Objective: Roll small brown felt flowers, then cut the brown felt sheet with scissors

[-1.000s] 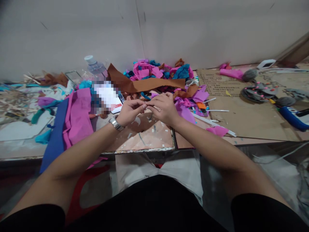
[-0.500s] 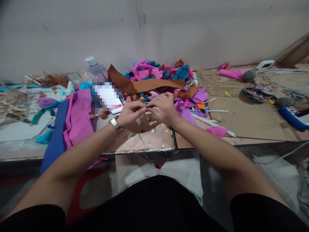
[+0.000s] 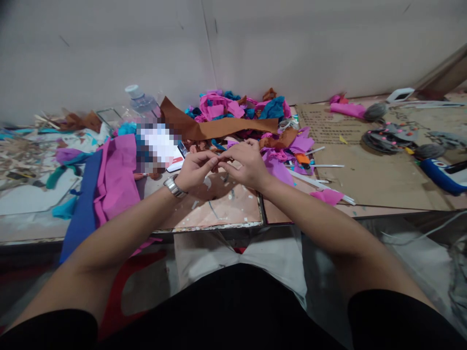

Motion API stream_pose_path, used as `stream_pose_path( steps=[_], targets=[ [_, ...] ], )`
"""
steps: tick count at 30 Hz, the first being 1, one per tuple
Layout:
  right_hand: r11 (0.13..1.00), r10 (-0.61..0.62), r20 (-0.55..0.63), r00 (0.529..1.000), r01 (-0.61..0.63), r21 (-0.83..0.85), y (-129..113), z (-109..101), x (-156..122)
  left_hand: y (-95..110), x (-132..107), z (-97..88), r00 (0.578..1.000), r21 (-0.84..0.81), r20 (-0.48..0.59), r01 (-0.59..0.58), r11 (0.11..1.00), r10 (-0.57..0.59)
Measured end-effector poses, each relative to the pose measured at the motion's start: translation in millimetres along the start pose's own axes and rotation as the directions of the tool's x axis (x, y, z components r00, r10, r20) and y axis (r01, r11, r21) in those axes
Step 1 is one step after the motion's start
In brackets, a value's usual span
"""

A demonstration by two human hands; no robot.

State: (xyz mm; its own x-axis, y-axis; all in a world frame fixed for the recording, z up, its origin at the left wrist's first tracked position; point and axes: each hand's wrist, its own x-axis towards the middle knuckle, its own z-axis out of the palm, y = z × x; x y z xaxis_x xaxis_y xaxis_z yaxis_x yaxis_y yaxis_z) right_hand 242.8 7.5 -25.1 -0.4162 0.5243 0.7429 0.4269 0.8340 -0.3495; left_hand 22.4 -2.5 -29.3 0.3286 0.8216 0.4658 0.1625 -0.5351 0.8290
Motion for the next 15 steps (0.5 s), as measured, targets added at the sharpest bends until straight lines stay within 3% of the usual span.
stream_pose_path(
  steps=[9,15],
  targets=[
    [0.999,0.040,-0.011,0.999,-0.040,-0.028,5.0,1.1,-2.4,4.1,-0.3,-2.5,0.999,-0.030,0.029,-0.021,0.999,0.022],
    [1.000,0.014,-0.073,0.997,-0.015,-0.016,9.0,1.8,-2.5,2.3,0.8,0.2,0.999,-0.059,0.006,0.045,0.997,-0.045]
  ],
)
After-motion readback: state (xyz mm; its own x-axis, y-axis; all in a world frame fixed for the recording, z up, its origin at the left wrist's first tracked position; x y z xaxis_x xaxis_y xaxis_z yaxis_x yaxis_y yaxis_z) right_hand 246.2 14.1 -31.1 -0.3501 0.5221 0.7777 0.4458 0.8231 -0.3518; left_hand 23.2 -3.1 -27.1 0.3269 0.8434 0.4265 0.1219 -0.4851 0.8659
